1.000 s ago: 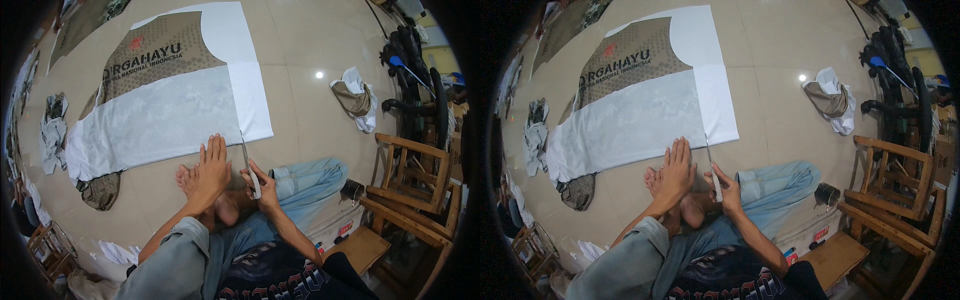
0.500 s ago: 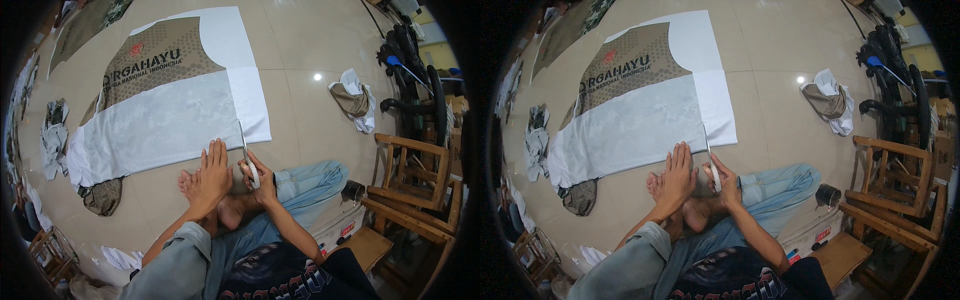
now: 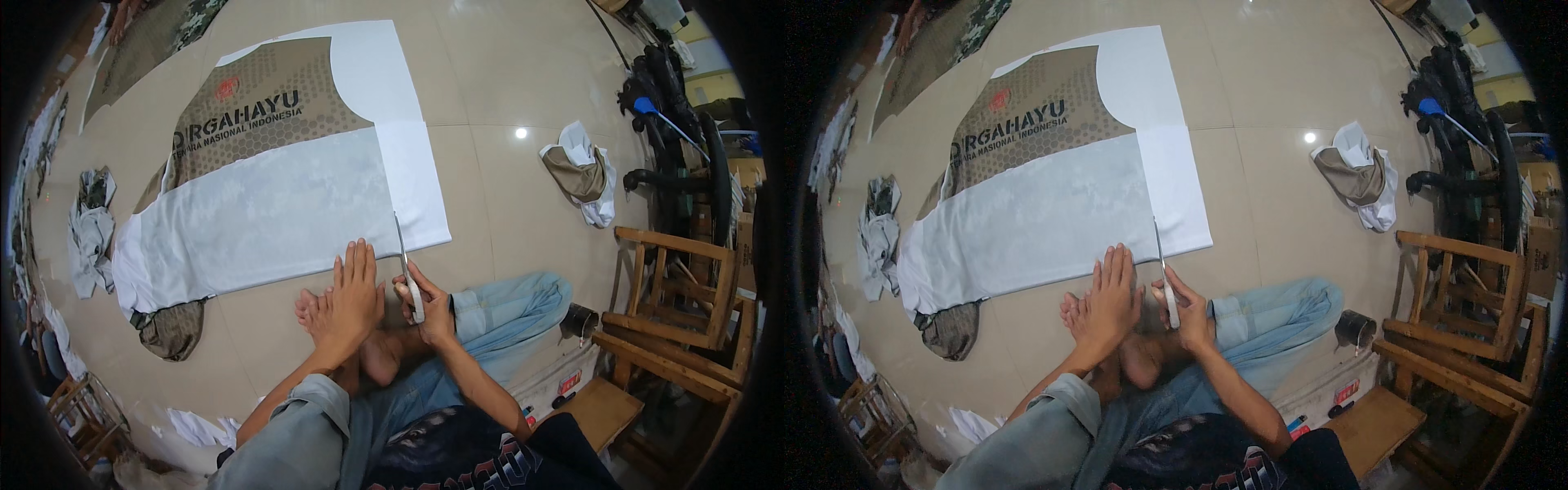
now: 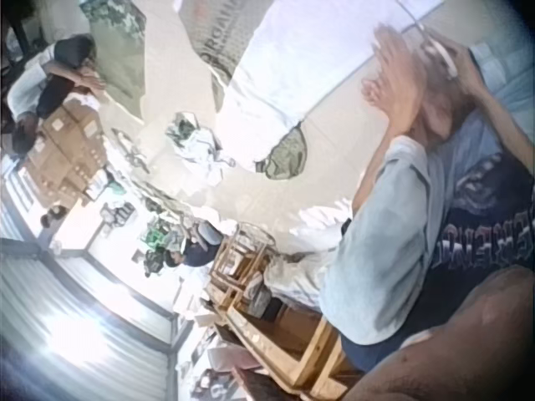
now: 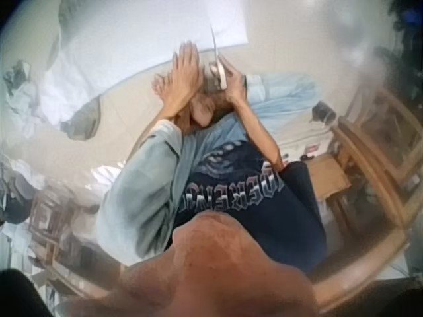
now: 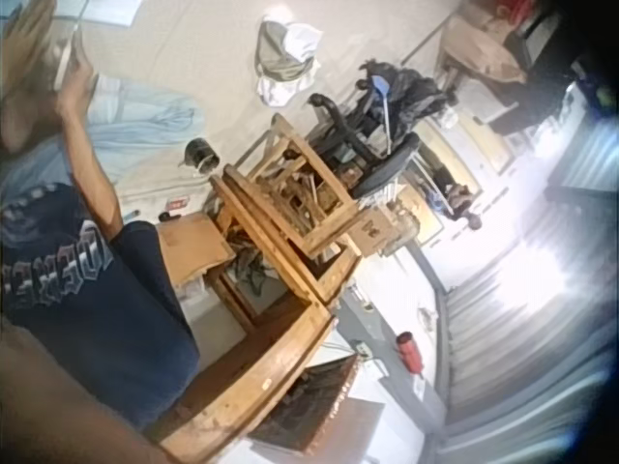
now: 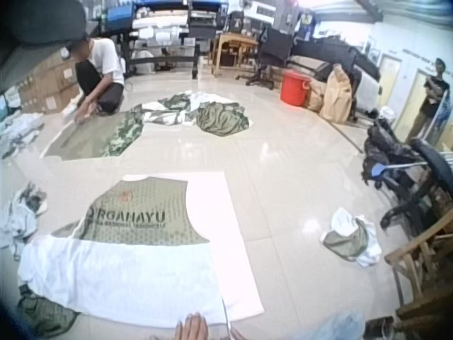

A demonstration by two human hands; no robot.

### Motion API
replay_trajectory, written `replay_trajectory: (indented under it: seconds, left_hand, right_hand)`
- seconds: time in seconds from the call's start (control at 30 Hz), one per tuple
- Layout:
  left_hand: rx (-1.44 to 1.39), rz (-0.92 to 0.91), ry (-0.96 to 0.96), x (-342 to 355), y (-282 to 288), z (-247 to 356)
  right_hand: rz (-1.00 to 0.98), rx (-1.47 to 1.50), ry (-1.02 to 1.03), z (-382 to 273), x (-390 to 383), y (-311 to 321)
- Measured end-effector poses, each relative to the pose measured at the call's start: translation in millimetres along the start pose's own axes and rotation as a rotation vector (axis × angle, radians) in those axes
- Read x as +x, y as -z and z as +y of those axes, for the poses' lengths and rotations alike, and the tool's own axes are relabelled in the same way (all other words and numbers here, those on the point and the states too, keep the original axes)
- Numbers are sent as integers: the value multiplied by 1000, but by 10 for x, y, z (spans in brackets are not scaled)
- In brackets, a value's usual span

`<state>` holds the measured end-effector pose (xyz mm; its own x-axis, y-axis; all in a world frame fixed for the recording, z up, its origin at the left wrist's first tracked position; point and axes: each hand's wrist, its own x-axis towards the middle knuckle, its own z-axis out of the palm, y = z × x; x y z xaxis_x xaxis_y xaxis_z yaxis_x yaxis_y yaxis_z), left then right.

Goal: The person sits on the floor and uses scissors to cut a large piece of white fabric that is layered over a camouflage-patterned shirt. They follow the contours of the shirt to cut the fabric into a matching shape, then set the cut piece aside.

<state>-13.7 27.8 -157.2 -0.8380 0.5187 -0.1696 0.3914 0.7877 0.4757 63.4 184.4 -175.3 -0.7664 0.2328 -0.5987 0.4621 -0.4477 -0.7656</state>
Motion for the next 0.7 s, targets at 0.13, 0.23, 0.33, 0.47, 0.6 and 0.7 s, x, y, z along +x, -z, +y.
replay_trajectory:
  seconds: [0.13,0.23,0.33,0.47,0.6,0.7]
  left_hand:
    - [18,22,-5,-7,9,-8]
    - [-9,11,-2,-2,27,6]
    - [-39,24,6,0,21,11]
    - [-32,19,3,3,14,-1]
    - [-44,25,4,-7,-47,-38]
    - [-50,16,8,-4,-23,-35]
  right_hand:
    - [35,38,-19,-157,65,-100]
    - [18,55,1,-184,182,-129]
    - [3,68,29,-193,247,-171]
    - [2,50,56,-148,303,-189]
    - [5,21,31,-145,292,-196]
    - [8,36,5,-194,280,-203]
